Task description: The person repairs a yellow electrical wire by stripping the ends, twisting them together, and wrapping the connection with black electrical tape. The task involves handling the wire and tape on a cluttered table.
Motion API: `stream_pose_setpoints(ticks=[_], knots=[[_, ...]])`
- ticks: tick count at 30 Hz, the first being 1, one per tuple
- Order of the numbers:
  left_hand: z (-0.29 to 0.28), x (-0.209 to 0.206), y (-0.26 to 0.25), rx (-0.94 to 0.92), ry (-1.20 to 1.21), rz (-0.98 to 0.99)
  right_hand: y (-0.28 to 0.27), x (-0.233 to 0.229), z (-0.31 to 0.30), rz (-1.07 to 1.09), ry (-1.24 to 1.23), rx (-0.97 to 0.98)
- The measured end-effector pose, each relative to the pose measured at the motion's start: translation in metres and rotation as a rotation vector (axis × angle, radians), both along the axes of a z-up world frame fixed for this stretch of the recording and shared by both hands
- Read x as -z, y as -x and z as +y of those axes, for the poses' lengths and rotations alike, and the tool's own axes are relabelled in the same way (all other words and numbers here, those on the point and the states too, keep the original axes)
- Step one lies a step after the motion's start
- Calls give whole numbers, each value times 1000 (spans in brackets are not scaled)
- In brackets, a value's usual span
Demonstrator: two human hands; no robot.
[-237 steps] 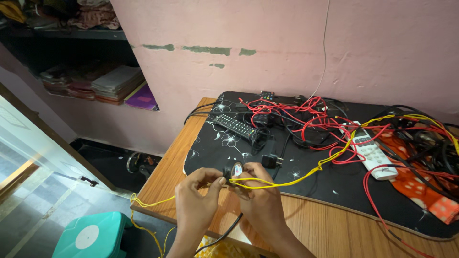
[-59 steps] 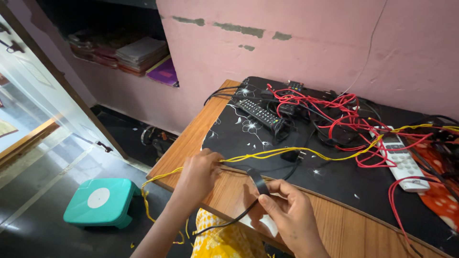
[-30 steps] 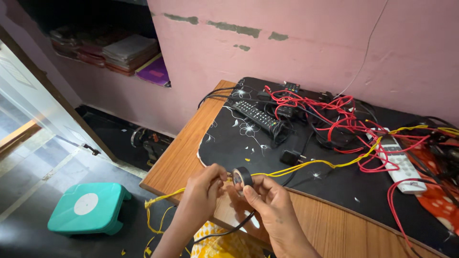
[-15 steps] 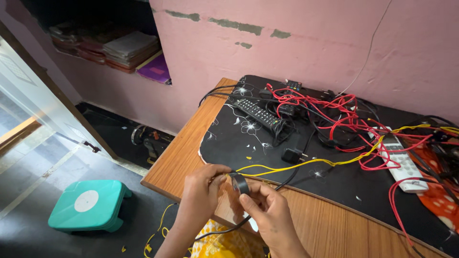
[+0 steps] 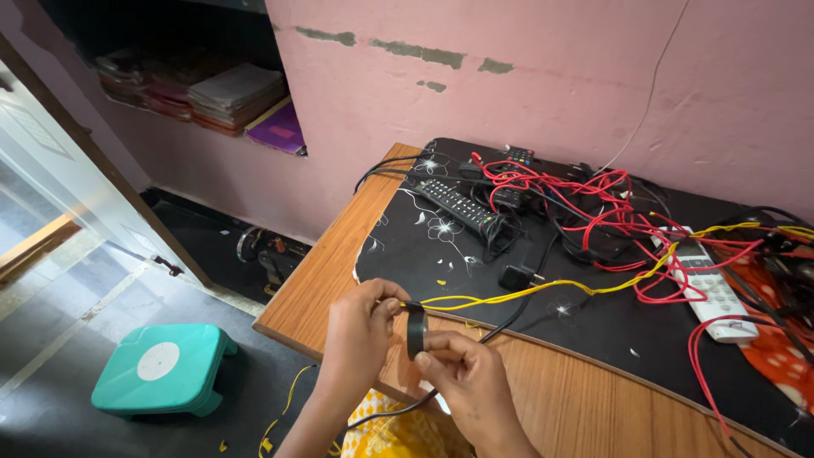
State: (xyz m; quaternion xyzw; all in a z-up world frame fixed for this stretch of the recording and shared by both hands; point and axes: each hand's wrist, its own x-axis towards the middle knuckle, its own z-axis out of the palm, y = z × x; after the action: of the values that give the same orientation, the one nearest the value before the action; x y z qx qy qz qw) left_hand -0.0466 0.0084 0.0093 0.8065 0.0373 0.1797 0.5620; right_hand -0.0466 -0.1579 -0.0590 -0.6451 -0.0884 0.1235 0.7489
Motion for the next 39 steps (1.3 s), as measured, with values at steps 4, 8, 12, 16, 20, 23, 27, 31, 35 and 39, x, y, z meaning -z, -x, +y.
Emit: stream_pose_setpoints(ticks=[4,8,12,16,20,23,27,31,35,39], knots=[[-4,-5,1,15,-42,-33,-17,-1,-4,-87,267,60],[-8,-10,2,48,-66,-13,-32,-9,-7,-322,356,147],[-10,-12,6,70,-91,53,-41,-16,-7,-180,153,71],[-10,-14,5,89,-105,-39,-33,-25,-10,35,56,21],[-10,-17,7,84,-168,-194,-26,-25,-11,270,91,-50],[-11,-19,6,41,-191,-226,-26,-17,-8,-53,97,-82],[-8,-19,5,17,-161,-243,-19,-22,-11,-33,61,-120],[-8,-12,2,39,-181,-258,-3,-56,-25,177,38,-100],[-16,-9,6,89,-138,-269,-1,-96,-43,76,-84,-148],[-21,-12,11,78,-199,-312,-15,-128,-46,215,-155,-164]])
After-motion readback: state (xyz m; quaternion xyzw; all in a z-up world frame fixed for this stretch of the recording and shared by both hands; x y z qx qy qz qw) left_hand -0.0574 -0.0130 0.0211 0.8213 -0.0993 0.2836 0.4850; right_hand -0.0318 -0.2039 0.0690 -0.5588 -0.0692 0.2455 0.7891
